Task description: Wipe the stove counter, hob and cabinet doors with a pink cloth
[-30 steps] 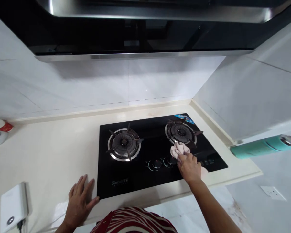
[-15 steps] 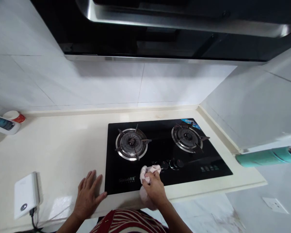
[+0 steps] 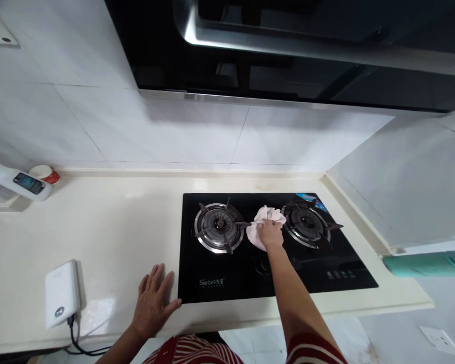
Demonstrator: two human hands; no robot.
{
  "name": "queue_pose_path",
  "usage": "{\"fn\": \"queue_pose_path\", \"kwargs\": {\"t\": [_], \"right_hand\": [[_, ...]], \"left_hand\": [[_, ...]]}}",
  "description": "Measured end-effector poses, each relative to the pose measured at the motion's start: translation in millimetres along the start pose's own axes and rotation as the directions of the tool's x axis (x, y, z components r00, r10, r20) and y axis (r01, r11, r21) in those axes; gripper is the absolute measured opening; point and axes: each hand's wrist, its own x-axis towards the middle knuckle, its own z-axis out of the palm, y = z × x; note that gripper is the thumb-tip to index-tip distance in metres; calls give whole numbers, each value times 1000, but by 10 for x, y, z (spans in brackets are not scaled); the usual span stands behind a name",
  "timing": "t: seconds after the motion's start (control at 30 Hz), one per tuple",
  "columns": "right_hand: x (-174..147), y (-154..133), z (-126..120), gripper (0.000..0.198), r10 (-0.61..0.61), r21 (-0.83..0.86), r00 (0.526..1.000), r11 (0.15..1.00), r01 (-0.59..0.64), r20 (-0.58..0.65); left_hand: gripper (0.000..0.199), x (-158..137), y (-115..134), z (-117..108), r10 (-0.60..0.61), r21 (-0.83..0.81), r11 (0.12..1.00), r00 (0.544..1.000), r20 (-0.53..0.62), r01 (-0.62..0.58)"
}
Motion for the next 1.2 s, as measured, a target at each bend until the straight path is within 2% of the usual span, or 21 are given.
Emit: {"fn": "queue_pose_path", "kwargs": {"t": [0.1, 0.37, 0.53, 0.67, 0.77, 0.93, 1.1, 1.2], "right_hand": [[-296, -189, 175, 52, -8, -53, 999, 999, 10, 45], [-1286, -373, 334, 43, -201, -182, 976, 960, 213, 84], [-1948, -216, 647, 41, -133, -29, 991, 991, 133, -6], [-2253, -219, 810, 37, -107, 49, 994, 993, 105, 30], [-2301, -586, 830, 33, -218, 91, 974, 973, 213, 60], [-2136, -1638, 792, 34, -433, 249, 893, 884, 395, 122], [-1727, -2639, 756, 29, -585, 569, 806, 695, 441, 90], [-1562, -2959, 670, 26, -664, 641, 748, 581, 502, 16]], "left_hand": [[68, -9, 3, 16, -8, -8, 1000, 1000, 2, 8], [70, -20, -1, 38, 1, -38, 999, 1000, -11, -1], [65, -24, -8, 17, 7, -65, 998, 1000, -17, -8], [59, -21, -2, -28, -11, -139, 990, 1000, 4, 12], [59, -25, -1, -42, -41, -225, 974, 999, -22, 35], [67, -94, -30, 18, -115, -368, 927, 988, -107, 68], [70, -180, -55, 134, -222, -452, 882, 962, -156, 131], [62, -184, -79, 163, -312, -492, 848, 936, -164, 197]]}}
